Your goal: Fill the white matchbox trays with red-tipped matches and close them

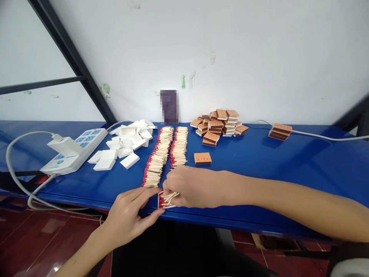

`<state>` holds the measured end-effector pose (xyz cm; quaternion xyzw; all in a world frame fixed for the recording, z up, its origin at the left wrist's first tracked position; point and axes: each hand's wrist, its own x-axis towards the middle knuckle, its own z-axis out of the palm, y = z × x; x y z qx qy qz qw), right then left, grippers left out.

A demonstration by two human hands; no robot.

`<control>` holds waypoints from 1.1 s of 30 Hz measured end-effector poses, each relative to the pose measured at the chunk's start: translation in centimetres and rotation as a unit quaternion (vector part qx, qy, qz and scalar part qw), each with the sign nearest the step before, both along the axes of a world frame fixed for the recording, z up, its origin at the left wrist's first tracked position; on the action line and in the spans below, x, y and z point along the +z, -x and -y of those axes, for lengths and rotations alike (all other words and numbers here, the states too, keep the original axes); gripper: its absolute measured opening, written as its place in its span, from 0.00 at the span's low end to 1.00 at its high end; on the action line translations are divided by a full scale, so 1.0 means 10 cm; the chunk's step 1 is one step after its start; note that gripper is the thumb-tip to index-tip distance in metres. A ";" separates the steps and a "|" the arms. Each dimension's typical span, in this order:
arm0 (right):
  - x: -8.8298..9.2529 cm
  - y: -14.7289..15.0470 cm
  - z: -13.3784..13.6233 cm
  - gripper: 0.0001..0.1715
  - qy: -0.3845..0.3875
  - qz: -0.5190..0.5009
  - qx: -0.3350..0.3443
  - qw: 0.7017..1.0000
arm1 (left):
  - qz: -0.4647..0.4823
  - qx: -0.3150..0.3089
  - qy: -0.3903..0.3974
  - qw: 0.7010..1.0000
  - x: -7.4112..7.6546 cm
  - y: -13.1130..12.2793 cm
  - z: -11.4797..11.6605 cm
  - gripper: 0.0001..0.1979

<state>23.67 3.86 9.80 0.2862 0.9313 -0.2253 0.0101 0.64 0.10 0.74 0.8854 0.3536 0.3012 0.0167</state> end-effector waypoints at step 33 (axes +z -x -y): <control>-0.03 0.03 0.02 0.08 -0.021 -0.186 -0.012 0.982 | -0.010 -0.001 0.010 1.000 0.00 0.01 0.00 0.13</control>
